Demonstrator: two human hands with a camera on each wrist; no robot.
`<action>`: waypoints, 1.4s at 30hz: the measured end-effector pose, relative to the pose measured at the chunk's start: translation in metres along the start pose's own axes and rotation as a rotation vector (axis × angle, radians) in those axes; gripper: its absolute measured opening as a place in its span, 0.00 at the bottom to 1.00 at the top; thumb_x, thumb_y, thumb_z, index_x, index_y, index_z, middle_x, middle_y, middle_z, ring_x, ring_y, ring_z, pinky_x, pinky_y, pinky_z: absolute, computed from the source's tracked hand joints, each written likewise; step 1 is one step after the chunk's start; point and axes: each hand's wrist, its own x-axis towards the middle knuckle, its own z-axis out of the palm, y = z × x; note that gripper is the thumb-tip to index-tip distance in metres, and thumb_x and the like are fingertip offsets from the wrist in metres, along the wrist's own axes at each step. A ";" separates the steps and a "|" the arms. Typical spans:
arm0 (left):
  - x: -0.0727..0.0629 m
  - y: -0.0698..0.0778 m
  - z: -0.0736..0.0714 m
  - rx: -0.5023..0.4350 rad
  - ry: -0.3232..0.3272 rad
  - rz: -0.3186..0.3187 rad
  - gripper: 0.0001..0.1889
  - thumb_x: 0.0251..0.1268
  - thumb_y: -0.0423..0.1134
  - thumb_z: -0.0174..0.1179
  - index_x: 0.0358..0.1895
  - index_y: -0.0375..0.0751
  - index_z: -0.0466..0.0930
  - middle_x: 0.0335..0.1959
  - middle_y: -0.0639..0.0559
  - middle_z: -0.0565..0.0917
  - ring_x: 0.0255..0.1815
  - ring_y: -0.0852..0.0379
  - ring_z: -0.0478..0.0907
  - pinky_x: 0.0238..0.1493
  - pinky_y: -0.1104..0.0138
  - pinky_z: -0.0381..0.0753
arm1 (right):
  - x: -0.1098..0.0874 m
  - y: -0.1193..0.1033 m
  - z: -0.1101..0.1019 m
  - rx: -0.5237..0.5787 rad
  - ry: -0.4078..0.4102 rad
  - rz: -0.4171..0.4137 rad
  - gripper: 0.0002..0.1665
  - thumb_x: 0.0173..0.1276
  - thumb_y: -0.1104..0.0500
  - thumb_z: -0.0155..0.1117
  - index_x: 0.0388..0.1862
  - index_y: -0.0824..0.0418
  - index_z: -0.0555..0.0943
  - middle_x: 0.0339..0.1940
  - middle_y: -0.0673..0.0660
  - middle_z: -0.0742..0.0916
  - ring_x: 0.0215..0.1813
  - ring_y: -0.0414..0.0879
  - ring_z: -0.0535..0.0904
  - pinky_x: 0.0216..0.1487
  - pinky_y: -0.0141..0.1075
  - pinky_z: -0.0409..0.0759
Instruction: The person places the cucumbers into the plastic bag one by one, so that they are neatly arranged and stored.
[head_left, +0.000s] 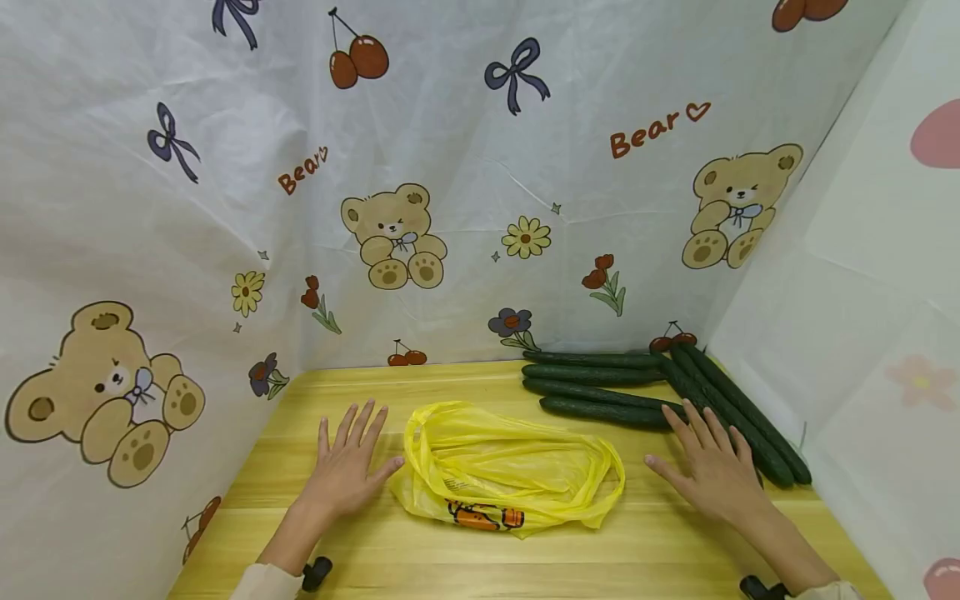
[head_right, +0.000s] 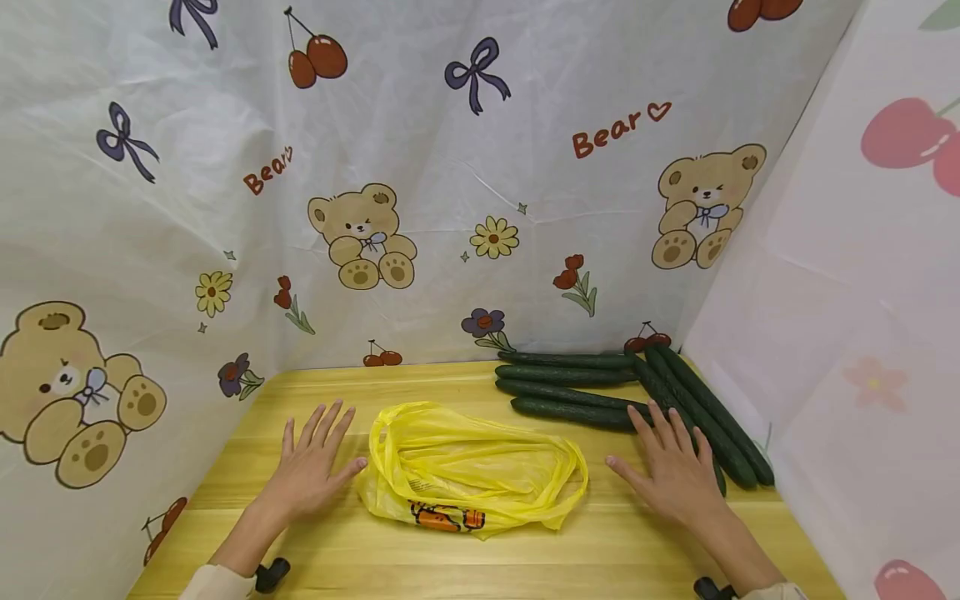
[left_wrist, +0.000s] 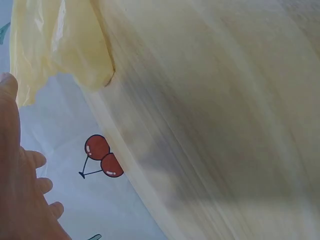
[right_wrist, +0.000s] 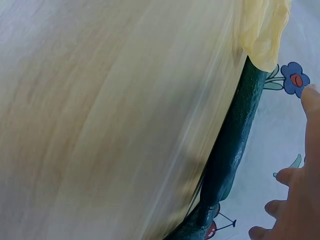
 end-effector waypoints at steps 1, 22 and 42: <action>0.000 0.000 -0.001 -0.005 0.005 0.003 0.48 0.77 0.74 0.51 0.90 0.58 0.46 0.92 0.47 0.47 0.92 0.34 0.45 0.82 0.24 0.32 | 0.000 0.000 0.000 0.002 0.001 0.001 0.57 0.76 0.25 0.57 0.92 0.45 0.48 0.93 0.64 0.51 0.89 0.75 0.47 0.78 0.79 0.43; 0.030 0.050 -0.013 -0.189 0.278 0.213 0.20 0.74 0.48 0.71 0.65 0.55 0.82 0.63 0.50 0.80 0.59 0.47 0.79 0.53 0.50 0.84 | 0.033 0.025 0.010 0.156 0.096 -0.079 0.38 0.77 0.46 0.70 0.78 0.62 0.73 0.76 0.76 0.74 0.72 0.79 0.67 0.62 0.75 0.61; 0.063 0.062 0.000 -0.200 0.091 0.169 0.14 0.67 0.41 0.77 0.54 0.50 0.89 0.51 0.54 0.89 0.51 0.50 0.86 0.58 0.51 0.85 | 0.061 0.038 0.024 0.191 0.035 -0.097 0.29 0.74 0.56 0.75 0.68 0.66 0.81 0.64 0.74 0.82 0.62 0.74 0.76 0.60 0.70 0.75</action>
